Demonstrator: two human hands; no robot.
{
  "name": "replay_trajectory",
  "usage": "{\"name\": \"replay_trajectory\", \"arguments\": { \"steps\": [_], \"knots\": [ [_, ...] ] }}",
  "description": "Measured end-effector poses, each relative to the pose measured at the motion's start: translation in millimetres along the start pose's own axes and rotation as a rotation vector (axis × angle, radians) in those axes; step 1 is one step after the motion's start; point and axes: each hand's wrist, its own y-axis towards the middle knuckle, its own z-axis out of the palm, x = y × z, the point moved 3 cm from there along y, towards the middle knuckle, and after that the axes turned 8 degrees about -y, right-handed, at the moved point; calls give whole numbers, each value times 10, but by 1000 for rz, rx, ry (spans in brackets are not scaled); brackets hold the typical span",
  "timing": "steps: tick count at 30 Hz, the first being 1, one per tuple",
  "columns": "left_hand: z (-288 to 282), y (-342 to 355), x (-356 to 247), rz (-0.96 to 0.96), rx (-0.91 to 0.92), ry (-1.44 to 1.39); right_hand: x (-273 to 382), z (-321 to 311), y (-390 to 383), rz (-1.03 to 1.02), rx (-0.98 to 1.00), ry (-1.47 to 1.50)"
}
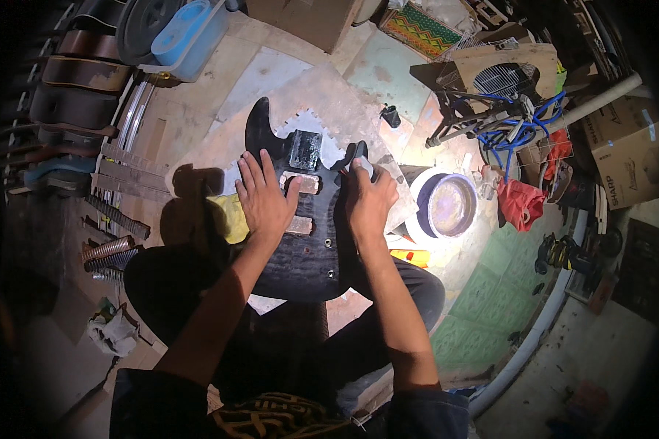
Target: The person cuts a piece of sandpaper and uses it to sand the surface of a guitar body.
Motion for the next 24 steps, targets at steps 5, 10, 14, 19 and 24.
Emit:
{"name": "replay_trajectory", "arguments": {
  "steps": [5, 10, 14, 19, 24],
  "knots": [
    [56, -24, 38, 14, -26, -11, 52, -21, -224, -39, 40, 48],
    [14, 0, 18, 10, -13, 0, 124, -16, -218, -2, 32, 24],
    [8, -15, 15, 30, -27, 1, 39, -5, -50, -20, 6, -22],
    [15, -10, 43, 14, -29, 6, 144, 15, -312, 38, 98, 48],
    [5, 5, 1, 30, -35, -11, 39, 41, -66, 46, -28, -50]
  ]
}}
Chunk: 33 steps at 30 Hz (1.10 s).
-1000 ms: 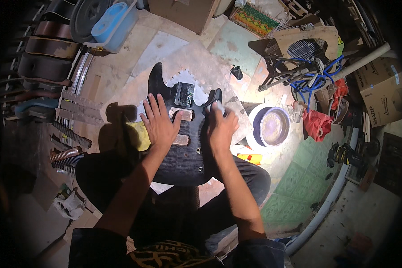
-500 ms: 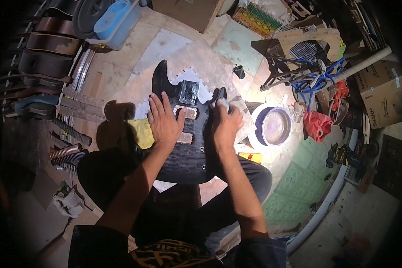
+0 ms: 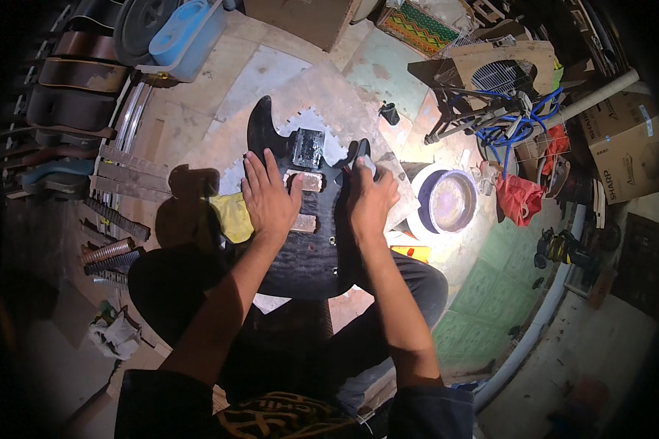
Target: The person cuts a piece of sandpaper and uses it to sand the surface of a guitar body.
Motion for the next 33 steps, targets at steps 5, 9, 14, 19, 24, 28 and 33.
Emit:
{"name": "replay_trajectory", "arguments": {
  "steps": [5, 9, 14, 19, 24, 28, 33],
  "knots": [
    [42, -25, 33, 3, -17, 18, -21, 9, -30, -72, 83, 79],
    [39, -11, 17, -14, 0, 11, 69, -36, -111, -49, 29, 11],
    [-8, 22, -11, 6, -11, -7, 61, -35, 128, -78, -50, -7],
    [23, -13, 32, -13, 4, -17, 206, 0, -459, -183, 71, 207],
    [22, 14, 10, 9, 0, -31, 384, 29, 129, -138, 48, 199],
    [21, -12, 76, 7, -31, -25, 270, 16, -1016, -214, 78, 252],
    [8, -16, 13, 44, -57, -62, 311, -9, -330, -142, 8, 208]
  ]
}}
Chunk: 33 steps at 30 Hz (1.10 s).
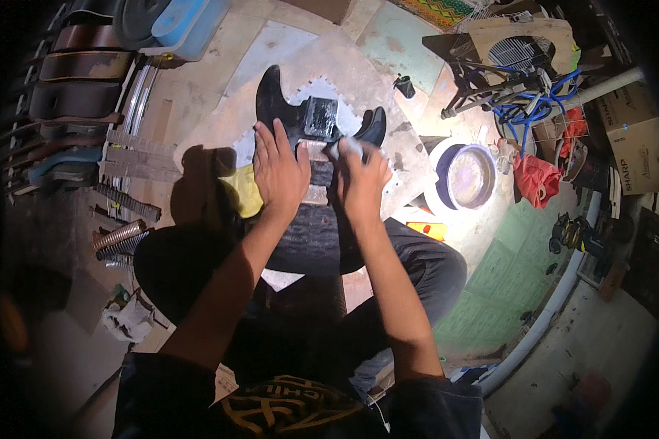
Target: The person cuts a piece of sandpaper and uses it to sand the surface of a guitar body.
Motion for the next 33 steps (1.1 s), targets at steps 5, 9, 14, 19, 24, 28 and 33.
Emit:
{"name": "replay_trajectory", "arguments": {
  "steps": [5, 9, 14, 19, 24, 28, 33],
  "knots": [
    [-35, 19, -26, -3, 22, 38, 47, -31, -1302, 59, 25, -1],
    [-23, 18, 14, 14, -7, 28, 164, -137, -791, 19, 72, -1],
    [-10, -18, 161, -11, 77, -28, 205, -85, -1009, 57, 49, -32],
    [-81, -2, 98, -28, 74, 56, 245, -80, -1054, 37, 41, -45],
    [-153, 10, 68, -30, 94, 70, 243, -65, -722, 139, 4, -24],
    [-57, -5, 83, -22, 67, 104, 324, -165, -1439, 104, 51, -10],
    [-50, 13, 59, -6, 78, 76, 179, -25, -504, 187, -31, -8]
  ]
}}
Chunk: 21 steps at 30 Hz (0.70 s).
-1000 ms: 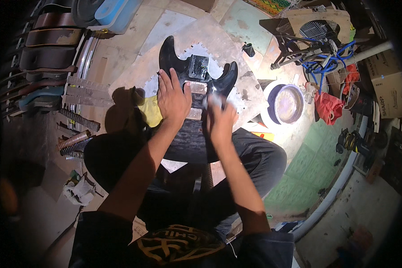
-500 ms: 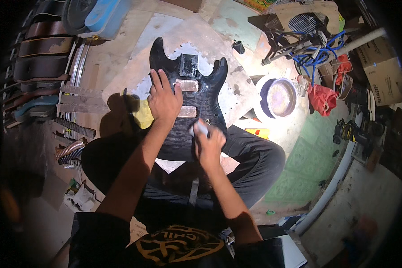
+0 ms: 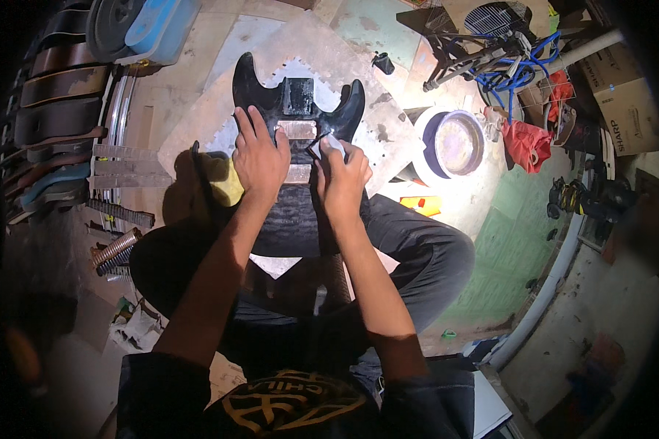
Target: The person cuts a piece of sandpaper and uses it to sand the surface of a guitar body.
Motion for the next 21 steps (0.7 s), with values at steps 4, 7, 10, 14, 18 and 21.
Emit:
{"name": "replay_trajectory", "arguments": {
  "steps": [4, 7, 10, 14, 18, 21],
  "knots": [
    [-41, -10, 31, -4, 3, 31, -97, -168, -887, -46, 89, 33],
    [-15, -3, 31, 13, -28, 32, -82, -134, -739, -97, 40, 26],
    [17, -57, -3, 31, -28, 7, -30, -32, -91, -7, 36, -10],
    [-9, -16, 9, 16, -10, 6, -146, -142, -749, -36, 54, 21],
    [11, -26, 49, 18, -42, -41, -127, -165, -760, -84, 62, 19],
    [59, -41, -9, 32, -43, -80, -101, -41, -24, 20, 15, 23]
  ]
}}
